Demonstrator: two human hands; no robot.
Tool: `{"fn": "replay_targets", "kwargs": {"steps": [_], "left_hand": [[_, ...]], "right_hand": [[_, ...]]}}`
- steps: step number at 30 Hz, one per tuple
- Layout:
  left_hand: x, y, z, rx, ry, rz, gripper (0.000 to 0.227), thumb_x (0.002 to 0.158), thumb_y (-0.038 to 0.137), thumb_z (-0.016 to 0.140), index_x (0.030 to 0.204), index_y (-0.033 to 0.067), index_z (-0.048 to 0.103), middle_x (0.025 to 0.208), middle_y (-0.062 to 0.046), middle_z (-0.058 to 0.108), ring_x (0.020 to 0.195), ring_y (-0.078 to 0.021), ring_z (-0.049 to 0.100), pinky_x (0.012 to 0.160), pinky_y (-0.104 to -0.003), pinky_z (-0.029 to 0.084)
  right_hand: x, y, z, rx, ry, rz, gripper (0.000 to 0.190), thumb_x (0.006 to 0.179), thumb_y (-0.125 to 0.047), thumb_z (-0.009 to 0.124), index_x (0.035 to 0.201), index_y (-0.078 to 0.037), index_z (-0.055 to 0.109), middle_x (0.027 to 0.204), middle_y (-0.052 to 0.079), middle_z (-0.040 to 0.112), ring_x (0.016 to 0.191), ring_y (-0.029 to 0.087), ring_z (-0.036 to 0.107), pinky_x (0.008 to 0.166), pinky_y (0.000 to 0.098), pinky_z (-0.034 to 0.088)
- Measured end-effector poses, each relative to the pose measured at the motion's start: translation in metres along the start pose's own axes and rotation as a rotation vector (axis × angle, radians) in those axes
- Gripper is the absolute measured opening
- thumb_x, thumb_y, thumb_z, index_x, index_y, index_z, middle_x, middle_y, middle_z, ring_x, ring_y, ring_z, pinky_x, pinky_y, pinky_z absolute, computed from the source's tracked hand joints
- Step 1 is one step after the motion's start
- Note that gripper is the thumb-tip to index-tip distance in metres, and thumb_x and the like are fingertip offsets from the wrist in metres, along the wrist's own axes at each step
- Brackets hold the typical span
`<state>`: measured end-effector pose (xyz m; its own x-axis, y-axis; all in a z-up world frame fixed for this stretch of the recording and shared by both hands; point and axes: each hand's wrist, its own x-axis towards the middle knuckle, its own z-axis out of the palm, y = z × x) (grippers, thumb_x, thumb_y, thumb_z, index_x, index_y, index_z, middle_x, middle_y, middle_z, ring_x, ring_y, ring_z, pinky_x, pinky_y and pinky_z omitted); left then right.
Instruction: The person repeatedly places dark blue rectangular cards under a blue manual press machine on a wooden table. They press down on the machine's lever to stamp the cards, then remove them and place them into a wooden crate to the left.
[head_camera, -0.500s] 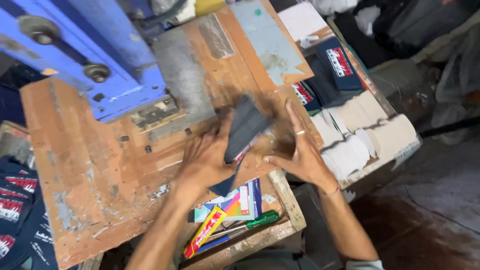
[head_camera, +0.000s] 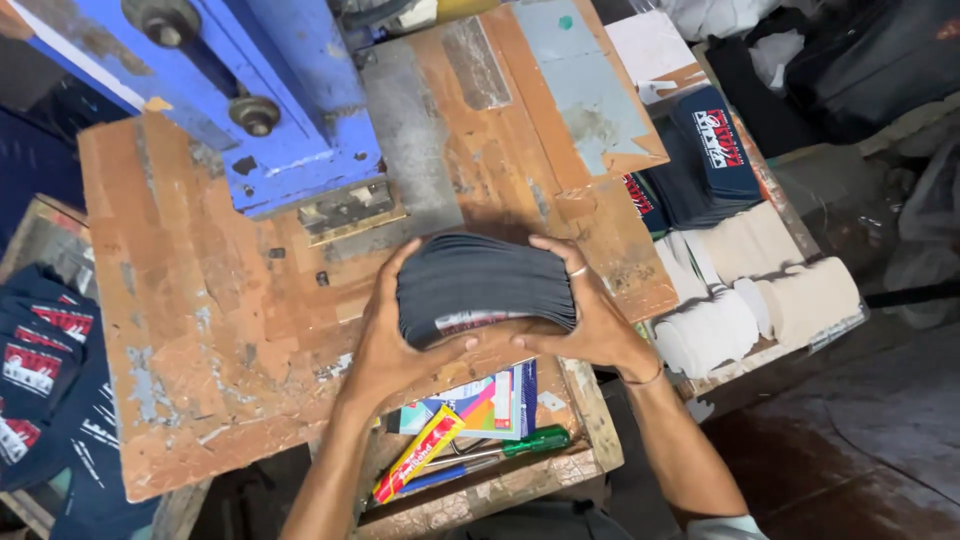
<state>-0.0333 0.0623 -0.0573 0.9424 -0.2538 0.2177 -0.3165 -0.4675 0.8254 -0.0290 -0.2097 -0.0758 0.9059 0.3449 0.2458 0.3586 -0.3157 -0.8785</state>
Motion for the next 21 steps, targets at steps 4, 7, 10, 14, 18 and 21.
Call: {"fn": "replay_targets", "kwargs": {"steps": [4,7,10,14,18,21], "left_hand": [[-0.004,-0.003,0.007,-0.113,0.076,-0.006,0.122,0.064,0.027,0.097,0.160,0.0057,0.026,0.153,-0.023,0.048,0.141,-0.0350,0.051,0.117,-0.044,0.042],[-0.001,-0.004,0.008,-0.045,0.118,0.024,0.124,0.061,0.026,0.097,0.159,0.0025,0.025,0.150,-0.026,0.046,0.139,-0.0368,0.049,0.114,-0.045,0.042],[0.000,-0.016,0.011,-0.033,0.119,-0.038,0.112,0.063,0.031,0.097,0.152,0.0046,0.035,0.141,-0.022,0.054,0.132,-0.0340,0.057,0.111,-0.044,0.047],[0.000,-0.003,-0.001,0.049,0.048,-0.042,0.100,0.061,0.037,0.099,0.141,0.0066,0.047,0.130,-0.019,0.061,0.122,-0.0339,0.062,0.104,-0.046,0.051],[-0.018,0.015,-0.013,0.038,0.047,-0.066,0.106,0.059,0.037,0.098,0.146,0.0056,0.045,0.123,-0.019,0.063,0.110,-0.0331,0.064,0.095,-0.048,0.051],[-0.049,0.012,-0.019,0.048,0.243,-0.120,0.089,0.069,0.031,0.090,0.144,0.0080,0.049,0.114,-0.014,0.067,0.100,-0.0257,0.069,0.087,-0.041,0.057]], "right_hand": [[-0.002,0.013,-0.007,0.069,-0.095,0.107,0.104,0.066,-0.019,0.096,0.153,-0.006,0.039,0.144,0.017,0.054,0.136,0.029,0.052,0.116,0.0412,0.041],[0.004,0.012,-0.006,-0.086,0.052,-0.120,0.110,0.066,-0.023,0.096,0.154,-0.003,0.033,0.146,0.019,0.050,0.137,0.031,0.049,0.117,0.0419,0.038],[0.001,0.015,0.001,-0.099,0.031,0.000,0.098,0.073,-0.024,0.093,0.152,-0.003,0.037,0.140,0.018,0.059,0.130,0.030,0.059,0.110,0.0402,0.046],[-0.008,0.019,-0.007,-0.157,0.012,0.048,0.086,0.071,-0.026,0.094,0.139,-0.002,0.049,0.122,0.016,0.069,0.116,0.028,0.069,0.102,0.0393,0.053],[-0.026,0.005,-0.026,0.014,0.039,0.177,0.083,0.066,-0.028,0.094,0.133,0.002,0.056,0.118,0.016,0.073,0.112,0.026,0.072,0.103,0.0387,0.055],[-0.005,0.023,-0.065,-0.113,0.172,0.128,0.080,0.066,-0.025,0.089,0.133,0.006,0.060,0.124,0.019,0.072,0.122,0.028,0.066,0.115,0.0411,0.044]]}}
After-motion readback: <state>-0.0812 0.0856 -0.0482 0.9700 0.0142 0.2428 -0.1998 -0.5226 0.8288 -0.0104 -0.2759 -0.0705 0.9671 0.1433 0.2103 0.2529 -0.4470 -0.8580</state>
